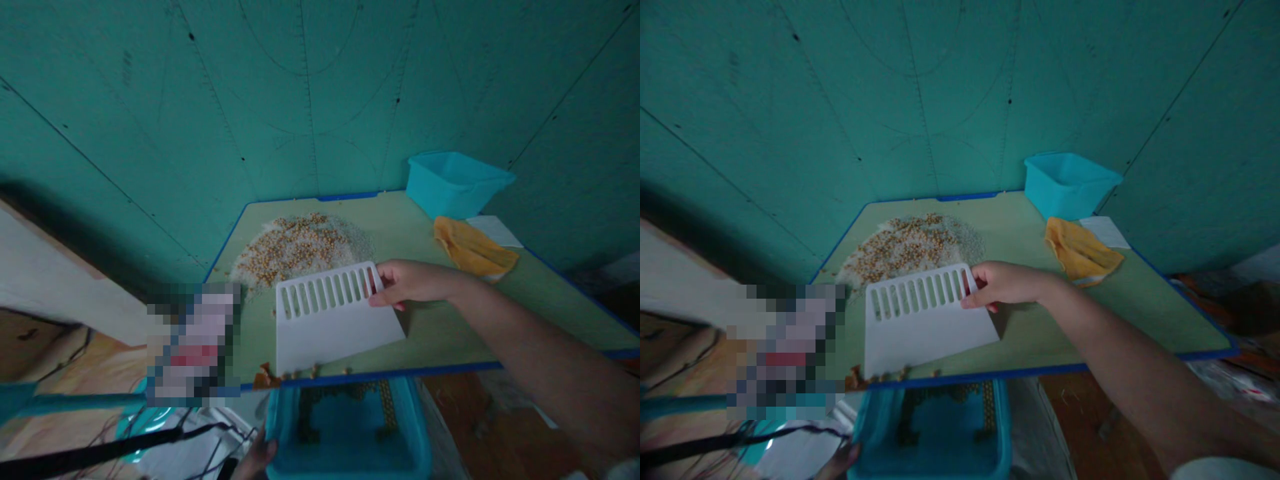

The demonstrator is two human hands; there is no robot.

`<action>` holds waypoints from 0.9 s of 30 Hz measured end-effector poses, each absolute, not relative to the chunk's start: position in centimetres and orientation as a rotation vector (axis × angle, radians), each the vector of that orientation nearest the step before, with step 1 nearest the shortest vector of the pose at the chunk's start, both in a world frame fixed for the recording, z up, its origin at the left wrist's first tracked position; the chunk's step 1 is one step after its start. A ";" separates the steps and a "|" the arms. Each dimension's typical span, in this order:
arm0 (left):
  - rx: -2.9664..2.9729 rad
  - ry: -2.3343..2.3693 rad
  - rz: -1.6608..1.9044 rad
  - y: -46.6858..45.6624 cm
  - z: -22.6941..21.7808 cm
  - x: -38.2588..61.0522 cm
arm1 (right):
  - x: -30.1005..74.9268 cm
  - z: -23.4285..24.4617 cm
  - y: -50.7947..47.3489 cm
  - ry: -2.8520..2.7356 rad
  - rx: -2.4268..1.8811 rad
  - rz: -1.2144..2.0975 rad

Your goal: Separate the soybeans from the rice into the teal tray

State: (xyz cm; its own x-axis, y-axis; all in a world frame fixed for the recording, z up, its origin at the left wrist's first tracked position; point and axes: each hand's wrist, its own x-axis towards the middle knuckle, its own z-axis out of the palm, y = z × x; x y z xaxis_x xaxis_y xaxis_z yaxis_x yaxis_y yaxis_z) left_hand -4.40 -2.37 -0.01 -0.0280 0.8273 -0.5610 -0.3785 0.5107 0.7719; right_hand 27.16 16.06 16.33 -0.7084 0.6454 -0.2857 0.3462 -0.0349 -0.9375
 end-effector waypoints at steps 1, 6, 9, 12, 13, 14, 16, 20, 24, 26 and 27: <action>0.453 1.252 1.013 -2.1 -0.4 -4.4 | 27.2 16.4 16.0 -2.005 -1.050 1.840; 0.434 1.224 0.990 -0.5 -2.7 -4.6 | 27.3 16.5 15.8 -2.032 -0.983 1.981; 0.422 1.225 0.974 -0.5 -3.8 -5.1 | 27.2 16.7 15.7 -2.028 -0.966 2.014; 0.427 1.266 0.971 -0.8 -4.8 -5.8 | 27.1 16.9 15.7 -2.014 -0.973 2.024; 0.428 1.280 0.970 -0.9 -5.0 -6.0 | 27.1 16.9 15.7 -2.013 -0.974 2.027; 0.429 1.294 0.969 -0.9 -5.3 -6.2 | 27.1 16.9 15.7 -2.014 -0.974 2.028; 0.429 1.314 0.963 -1.0 -5.8 -6.4 | 27.2 16.9 15.7 -2.024 -0.974 2.037; 0.424 1.340 0.963 -1.1 -6.5 -6.6 | 27.4 16.7 15.7 -2.101 -0.988 2.044; 0.418 1.341 0.990 -1.0 -6.4 -6.6 | 27.4 16.8 15.7 -2.173 -1.026 2.013; 0.418 1.329 0.999 -1.2 -5.9 -6.5 | 27.4 16.7 15.7 -2.154 -1.007 2.022; 0.418 1.319 1.004 -1.4 -5.5 -6.4 | 27.3 16.7 15.7 -2.133 -0.989 2.030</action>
